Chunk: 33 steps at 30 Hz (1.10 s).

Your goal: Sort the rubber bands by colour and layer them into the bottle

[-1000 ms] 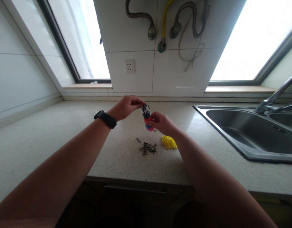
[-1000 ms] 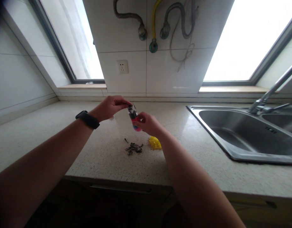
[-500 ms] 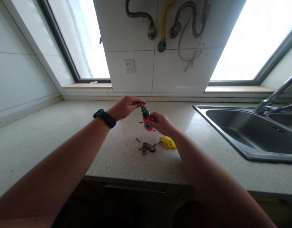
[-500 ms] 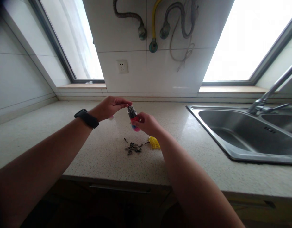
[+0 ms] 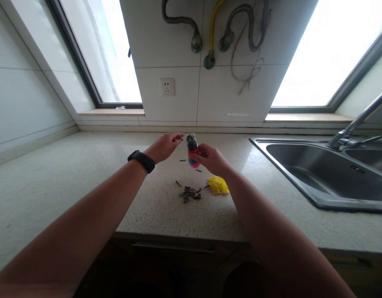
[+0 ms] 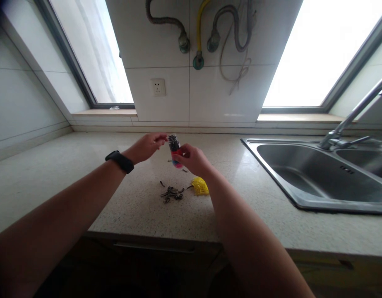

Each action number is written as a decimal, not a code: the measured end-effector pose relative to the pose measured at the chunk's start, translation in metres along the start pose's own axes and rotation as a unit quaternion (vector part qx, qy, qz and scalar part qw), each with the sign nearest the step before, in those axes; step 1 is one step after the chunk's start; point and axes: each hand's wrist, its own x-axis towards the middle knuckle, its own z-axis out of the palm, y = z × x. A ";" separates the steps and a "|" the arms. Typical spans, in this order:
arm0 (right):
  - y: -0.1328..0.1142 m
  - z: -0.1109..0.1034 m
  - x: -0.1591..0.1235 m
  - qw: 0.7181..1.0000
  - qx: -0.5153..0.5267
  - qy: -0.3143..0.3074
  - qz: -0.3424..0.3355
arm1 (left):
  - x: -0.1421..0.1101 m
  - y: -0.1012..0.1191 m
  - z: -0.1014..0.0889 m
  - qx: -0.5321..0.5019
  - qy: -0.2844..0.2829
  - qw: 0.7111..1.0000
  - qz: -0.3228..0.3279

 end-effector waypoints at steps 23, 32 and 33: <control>-0.007 -0.031 0.005 0.991 0.039 0.120 -0.046 | -0.005 -0.019 0.064 0.150 -0.151 0.977 0.013; -0.009 -0.033 0.005 0.989 0.058 0.125 -0.044 | -0.006 0.002 0.080 0.120 -0.193 0.973 0.048; -0.008 -0.033 0.005 0.989 0.063 0.127 -0.047 | -0.006 0.001 0.079 0.118 -0.198 0.972 0.049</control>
